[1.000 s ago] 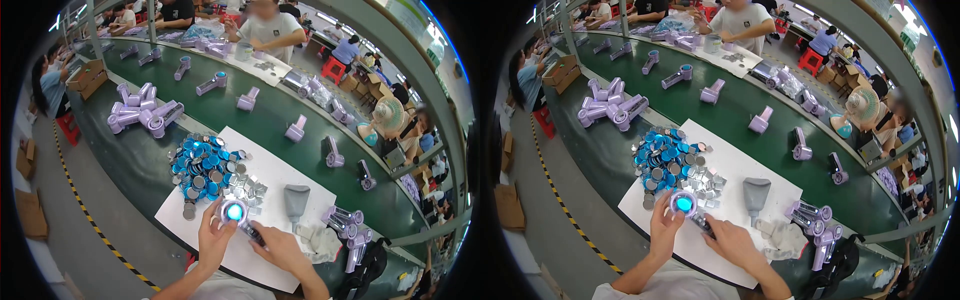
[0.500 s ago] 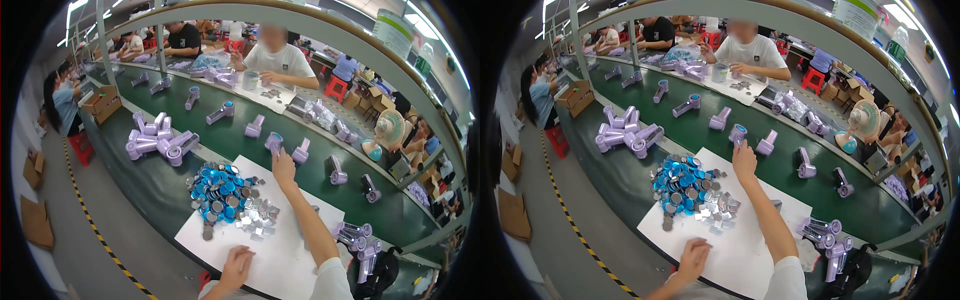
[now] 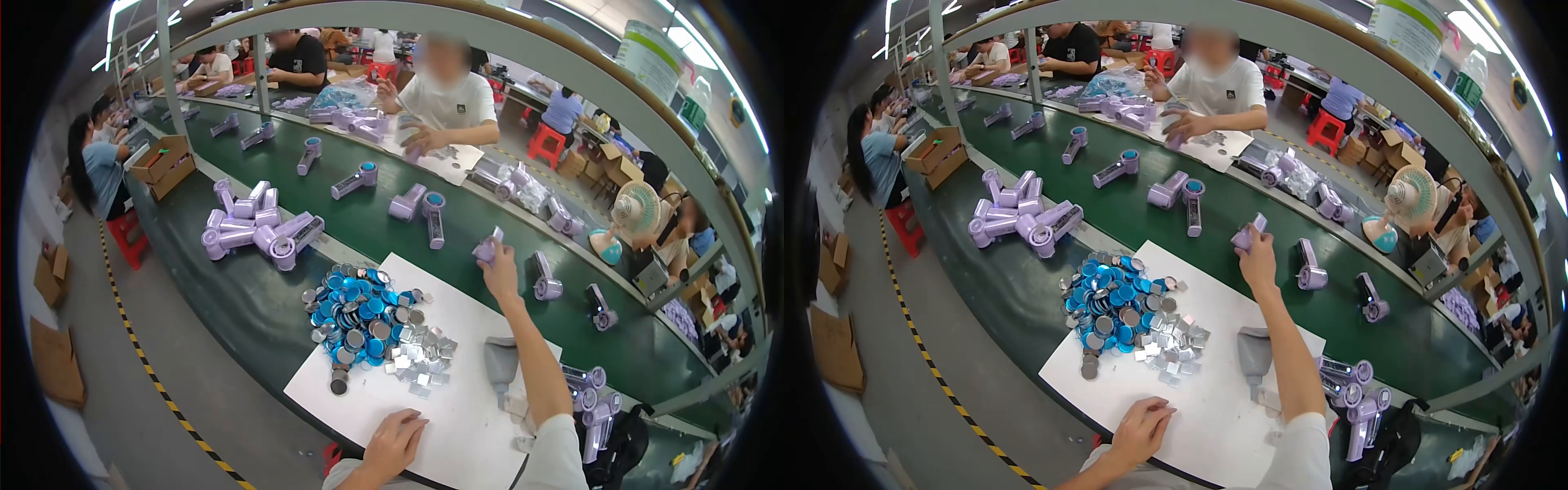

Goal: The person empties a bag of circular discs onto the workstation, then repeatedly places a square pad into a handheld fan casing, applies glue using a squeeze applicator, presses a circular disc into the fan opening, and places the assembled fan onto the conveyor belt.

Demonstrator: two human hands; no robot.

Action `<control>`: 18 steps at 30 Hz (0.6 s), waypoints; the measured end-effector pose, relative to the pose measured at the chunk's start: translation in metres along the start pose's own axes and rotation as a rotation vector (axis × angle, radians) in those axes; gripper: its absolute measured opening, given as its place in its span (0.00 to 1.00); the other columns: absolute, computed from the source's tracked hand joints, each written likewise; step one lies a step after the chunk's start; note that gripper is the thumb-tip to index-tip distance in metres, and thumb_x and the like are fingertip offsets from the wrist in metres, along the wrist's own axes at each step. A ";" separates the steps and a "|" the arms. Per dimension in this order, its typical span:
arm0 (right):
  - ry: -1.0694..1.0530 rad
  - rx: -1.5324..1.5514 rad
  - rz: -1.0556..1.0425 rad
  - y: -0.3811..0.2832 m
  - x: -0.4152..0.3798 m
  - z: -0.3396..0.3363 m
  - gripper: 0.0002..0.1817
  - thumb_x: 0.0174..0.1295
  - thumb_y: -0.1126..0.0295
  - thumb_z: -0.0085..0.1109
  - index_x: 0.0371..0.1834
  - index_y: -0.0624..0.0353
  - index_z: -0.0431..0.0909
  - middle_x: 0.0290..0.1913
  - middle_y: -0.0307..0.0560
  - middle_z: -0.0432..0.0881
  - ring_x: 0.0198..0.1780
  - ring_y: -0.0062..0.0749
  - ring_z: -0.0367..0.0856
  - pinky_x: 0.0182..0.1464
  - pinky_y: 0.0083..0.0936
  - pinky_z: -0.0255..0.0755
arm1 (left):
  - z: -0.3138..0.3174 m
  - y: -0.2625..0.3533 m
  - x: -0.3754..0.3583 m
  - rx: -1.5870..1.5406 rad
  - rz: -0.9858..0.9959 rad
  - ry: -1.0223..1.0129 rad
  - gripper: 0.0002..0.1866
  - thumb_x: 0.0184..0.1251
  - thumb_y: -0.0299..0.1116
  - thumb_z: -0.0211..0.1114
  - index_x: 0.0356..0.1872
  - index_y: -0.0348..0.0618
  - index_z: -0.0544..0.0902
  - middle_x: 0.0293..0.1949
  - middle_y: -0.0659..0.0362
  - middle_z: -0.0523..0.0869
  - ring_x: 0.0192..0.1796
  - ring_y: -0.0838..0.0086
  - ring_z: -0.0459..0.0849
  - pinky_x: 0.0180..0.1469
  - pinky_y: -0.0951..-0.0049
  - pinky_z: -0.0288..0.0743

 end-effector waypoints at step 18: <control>-0.863 1.439 0.291 -0.085 -0.209 -0.120 0.29 0.75 0.53 0.48 0.65 0.69 0.71 0.62 0.51 0.77 0.62 0.37 0.76 0.67 0.32 0.66 | -0.034 0.057 0.087 -0.393 -0.069 -0.291 0.46 0.51 0.32 0.81 0.71 0.43 0.64 0.67 0.47 0.68 0.69 0.55 0.69 0.66 0.58 0.70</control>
Point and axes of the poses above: each hand's wrist, its own x-axis towards the middle knuckle, its own z-axis out of the palm, y = z × x, the point moved 3 cm from there along x, towards the middle knuckle
